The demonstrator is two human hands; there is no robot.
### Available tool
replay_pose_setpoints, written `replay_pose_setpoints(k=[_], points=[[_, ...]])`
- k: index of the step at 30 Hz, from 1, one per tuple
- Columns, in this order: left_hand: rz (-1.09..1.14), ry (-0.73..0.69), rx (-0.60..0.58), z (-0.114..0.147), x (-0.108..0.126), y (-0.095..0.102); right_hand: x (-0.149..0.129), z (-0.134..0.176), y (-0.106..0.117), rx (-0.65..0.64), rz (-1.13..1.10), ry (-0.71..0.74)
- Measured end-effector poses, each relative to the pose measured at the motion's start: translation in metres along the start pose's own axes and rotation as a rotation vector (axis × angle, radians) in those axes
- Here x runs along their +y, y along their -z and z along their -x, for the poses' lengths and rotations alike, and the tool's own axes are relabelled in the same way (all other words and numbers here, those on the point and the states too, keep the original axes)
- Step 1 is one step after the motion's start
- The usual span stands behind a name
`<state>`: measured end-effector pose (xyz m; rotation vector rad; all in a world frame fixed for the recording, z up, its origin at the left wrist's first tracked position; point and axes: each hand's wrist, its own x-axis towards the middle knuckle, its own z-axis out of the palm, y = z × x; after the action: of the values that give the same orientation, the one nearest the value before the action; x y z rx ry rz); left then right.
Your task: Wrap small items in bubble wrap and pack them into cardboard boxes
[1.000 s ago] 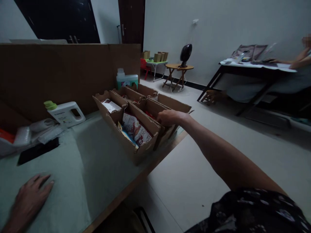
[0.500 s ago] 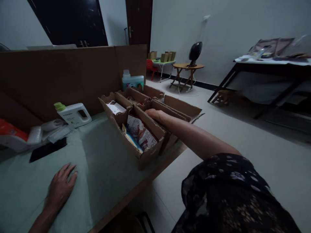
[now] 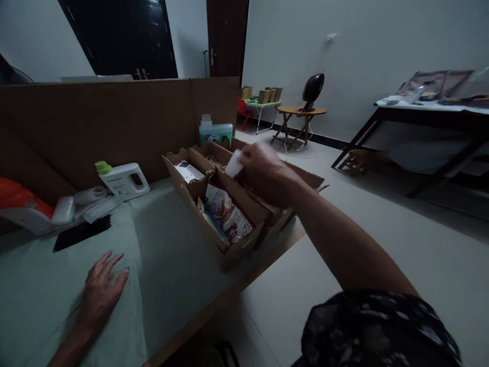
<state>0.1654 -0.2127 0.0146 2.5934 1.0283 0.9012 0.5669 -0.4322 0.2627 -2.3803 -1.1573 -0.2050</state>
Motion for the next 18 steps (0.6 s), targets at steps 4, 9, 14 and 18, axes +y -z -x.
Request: replay_pose_setpoints(k=[4, 9, 14, 18], points=[[0.296, -0.143, 0.084, -0.023, 0.094, 0.040, -0.058, 0.047, 0.034, 0.091, -0.157, 0.197], [0.742, 0.045, -0.118, -0.043, 0.151, 0.058, -0.111, 0.050, 0.006, -0.545, -0.500, 0.538], [0.919, 0.545, -0.122, -0.039, 0.090, 0.016, -0.058, -0.049, -0.028, -0.215, -0.115, -0.002], [1.000, 0.700, 0.010, -0.023, 0.043, -0.019, -0.011, -0.103, -0.059, -0.375, 0.007, -0.118]])
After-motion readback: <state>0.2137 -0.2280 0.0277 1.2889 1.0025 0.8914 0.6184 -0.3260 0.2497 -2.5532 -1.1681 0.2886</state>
